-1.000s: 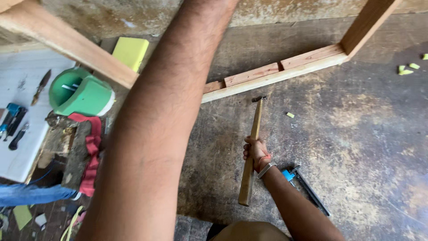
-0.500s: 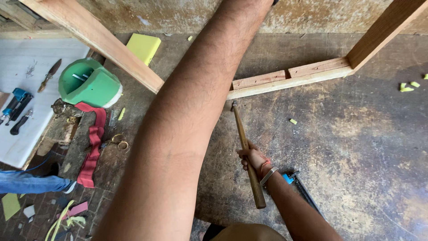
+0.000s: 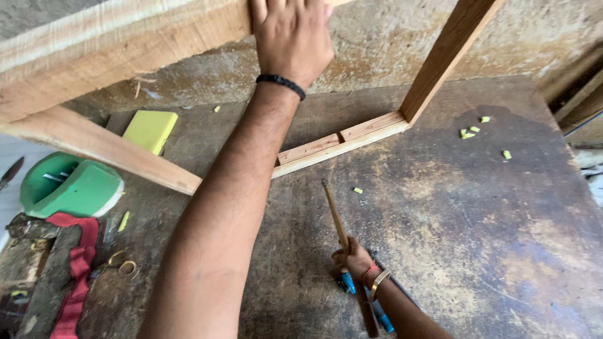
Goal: The person uses a pneumatic nail gun to fasten red webbing straps onto a wooden chair frame, weaving the straps into a lattice pattern and trimming excess with scissors. They then carry the finished woven panel across the workshop, hammer a wooden frame, and begin laying and stapling new webbing strips onto a second frame.
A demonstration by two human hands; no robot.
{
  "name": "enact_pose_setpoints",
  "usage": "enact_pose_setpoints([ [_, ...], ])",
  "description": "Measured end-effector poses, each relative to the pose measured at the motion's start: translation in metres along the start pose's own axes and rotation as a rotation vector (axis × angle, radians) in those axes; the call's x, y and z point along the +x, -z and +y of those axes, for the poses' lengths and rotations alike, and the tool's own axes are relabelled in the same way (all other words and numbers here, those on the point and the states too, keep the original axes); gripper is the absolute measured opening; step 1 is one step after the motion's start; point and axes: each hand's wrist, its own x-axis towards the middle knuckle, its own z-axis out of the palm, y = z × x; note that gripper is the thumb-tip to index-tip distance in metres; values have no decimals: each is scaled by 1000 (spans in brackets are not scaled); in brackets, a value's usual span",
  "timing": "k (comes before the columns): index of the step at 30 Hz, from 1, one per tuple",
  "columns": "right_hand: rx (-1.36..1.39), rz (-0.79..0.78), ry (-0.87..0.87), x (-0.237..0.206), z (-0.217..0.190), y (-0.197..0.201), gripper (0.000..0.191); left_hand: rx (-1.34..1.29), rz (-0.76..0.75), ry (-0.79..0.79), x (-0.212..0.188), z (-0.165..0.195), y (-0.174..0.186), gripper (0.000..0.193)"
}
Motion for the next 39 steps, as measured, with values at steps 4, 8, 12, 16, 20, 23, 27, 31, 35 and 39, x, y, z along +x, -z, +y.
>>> enact_pose_setpoints([
  [4, -18, 6, 37, -26, 4, -15, 57, -97, 59, 43, -8, 18, 46, 60],
  [8, -3, -22, 15, -56, -5, -37, 55, -72, 33, 46, -12, 36, 82, 61],
  [12, -396, 24, 425, -68, -6, -40, 53, -122, -37, 87, -18, 56, 126, 60],
  [16, -545, 124, 517, -80, 7, -14, 63, -133, -480, 144, -13, 61, 169, 60],
  [20, -637, 525, 520, -93, 16, 61, 30, 36, -176, 79, -3, 66, 196, 105],
  [23, -609, 578, 225, -119, 24, 121, 53, -1, -306, 144, -14, 84, 214, 105],
  [27, -186, 618, 194, -165, 43, 143, 60, -29, -478, 189, -40, 112, 239, 96],
  [31, -58, 692, -33, -226, 93, 127, 59, -67, -380, 157, -79, 141, 260, 93],
  [35, -354, 613, -182, -255, 142, 124, 47, -93, -306, 128, -114, 168, 275, 94],
  [39, -644, 663, -157, -260, 168, 157, 55, -81, -277, 118, -144, 191, 292, 96],
])
